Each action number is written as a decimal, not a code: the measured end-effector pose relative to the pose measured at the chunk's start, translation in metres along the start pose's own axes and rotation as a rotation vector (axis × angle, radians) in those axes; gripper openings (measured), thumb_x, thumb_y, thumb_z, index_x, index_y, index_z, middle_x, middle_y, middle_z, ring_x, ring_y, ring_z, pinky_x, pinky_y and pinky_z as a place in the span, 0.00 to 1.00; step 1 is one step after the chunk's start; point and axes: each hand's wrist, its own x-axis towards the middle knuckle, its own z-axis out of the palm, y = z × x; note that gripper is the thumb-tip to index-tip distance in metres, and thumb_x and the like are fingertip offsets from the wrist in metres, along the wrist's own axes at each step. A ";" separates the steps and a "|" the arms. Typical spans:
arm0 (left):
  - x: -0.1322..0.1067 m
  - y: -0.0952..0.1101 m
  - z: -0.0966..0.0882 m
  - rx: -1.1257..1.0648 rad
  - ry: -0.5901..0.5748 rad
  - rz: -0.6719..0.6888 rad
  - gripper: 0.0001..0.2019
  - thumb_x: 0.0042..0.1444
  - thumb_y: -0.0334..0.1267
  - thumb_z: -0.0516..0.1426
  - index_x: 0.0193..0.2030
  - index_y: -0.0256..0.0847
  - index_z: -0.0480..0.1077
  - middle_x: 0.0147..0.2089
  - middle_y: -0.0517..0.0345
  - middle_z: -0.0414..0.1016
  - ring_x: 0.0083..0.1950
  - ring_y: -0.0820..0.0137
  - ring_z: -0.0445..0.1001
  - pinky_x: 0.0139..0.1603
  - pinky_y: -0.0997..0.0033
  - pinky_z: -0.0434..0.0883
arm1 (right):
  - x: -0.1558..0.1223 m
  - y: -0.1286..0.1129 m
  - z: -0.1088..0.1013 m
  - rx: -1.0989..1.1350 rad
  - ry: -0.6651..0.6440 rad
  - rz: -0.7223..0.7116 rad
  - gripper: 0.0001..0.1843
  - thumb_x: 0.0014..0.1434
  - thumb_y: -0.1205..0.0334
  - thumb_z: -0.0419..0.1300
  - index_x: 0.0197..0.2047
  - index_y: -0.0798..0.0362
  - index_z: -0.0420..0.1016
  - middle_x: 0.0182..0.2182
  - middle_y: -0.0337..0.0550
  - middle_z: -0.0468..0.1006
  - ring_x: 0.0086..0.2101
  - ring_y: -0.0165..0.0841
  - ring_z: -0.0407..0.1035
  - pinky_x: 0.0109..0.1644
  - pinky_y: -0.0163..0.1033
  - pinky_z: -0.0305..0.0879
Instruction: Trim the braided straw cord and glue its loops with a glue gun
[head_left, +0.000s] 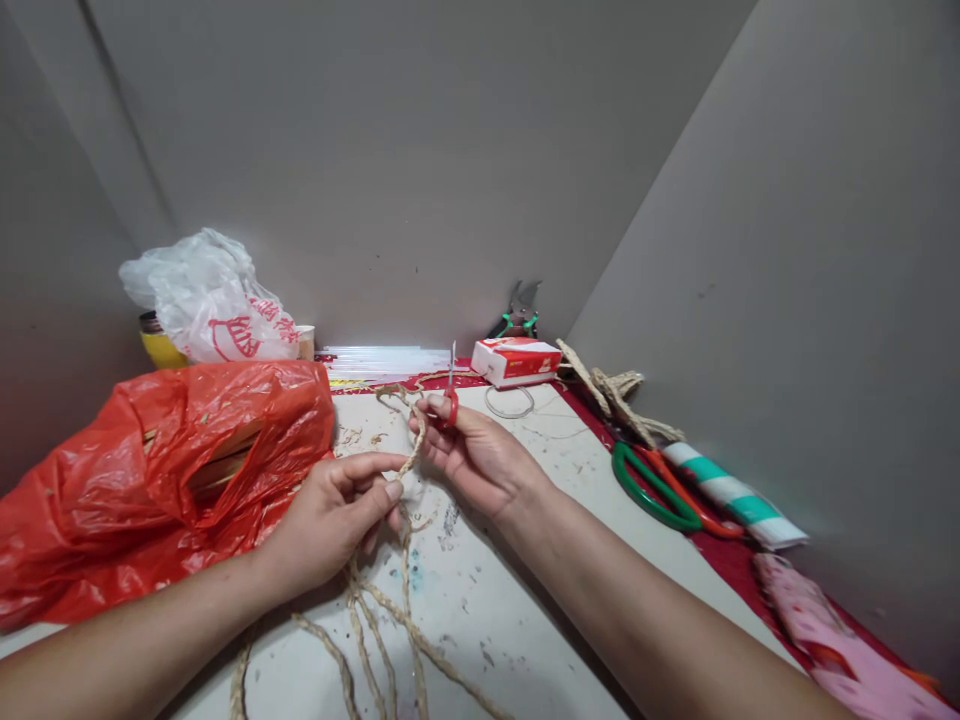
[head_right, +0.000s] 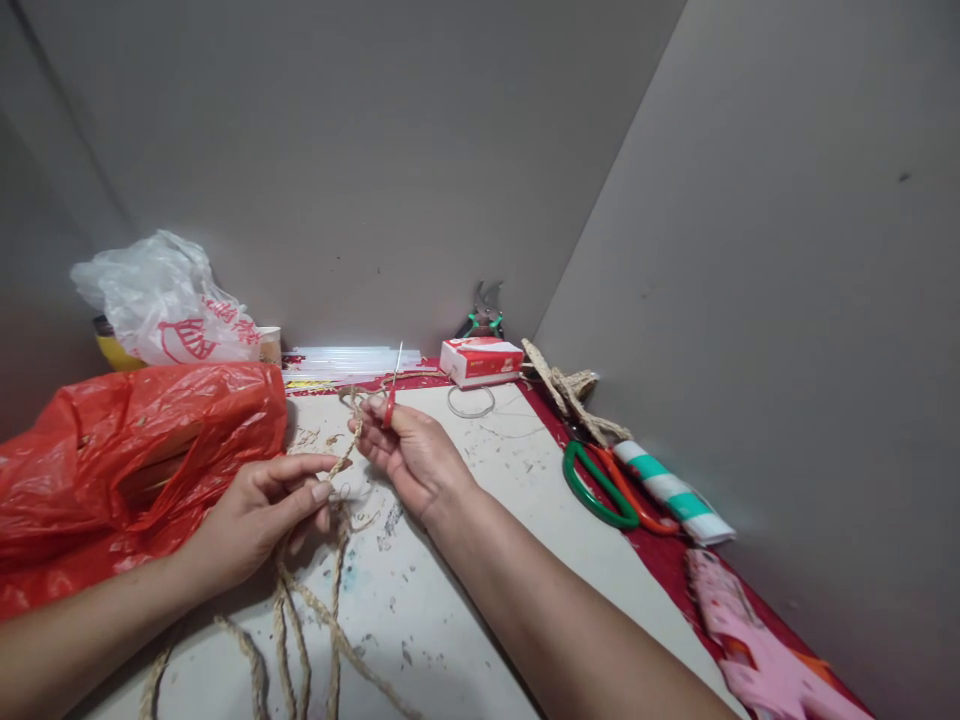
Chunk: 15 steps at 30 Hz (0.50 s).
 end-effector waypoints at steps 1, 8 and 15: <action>0.000 0.000 0.000 0.004 -0.003 -0.008 0.17 0.53 0.44 0.60 0.47 0.37 0.73 0.22 0.60 0.72 0.16 0.82 0.58 0.17 0.81 0.56 | 0.001 -0.001 0.001 0.028 0.002 -0.041 0.01 0.51 0.70 0.64 0.30 0.58 0.76 0.25 0.40 0.79 0.26 0.25 0.73 0.33 0.29 0.72; 0.002 0.001 0.000 0.017 -0.015 -0.041 0.20 0.51 0.47 0.60 0.46 0.35 0.72 0.21 0.60 0.72 0.15 0.81 0.56 0.16 0.80 0.54 | 0.002 0.000 0.003 0.038 -0.008 -0.188 0.05 0.44 0.70 0.68 0.27 0.57 0.76 0.24 0.38 0.77 0.26 0.25 0.70 0.32 0.28 0.69; 0.004 0.001 0.001 0.049 -0.062 -0.083 0.18 0.51 0.45 0.61 0.45 0.34 0.73 0.23 0.58 0.74 0.15 0.81 0.56 0.16 0.80 0.53 | -0.004 -0.002 0.011 0.069 -0.008 -0.236 0.06 0.41 0.71 0.68 0.26 0.57 0.75 0.23 0.36 0.76 0.26 0.24 0.69 0.36 0.30 0.68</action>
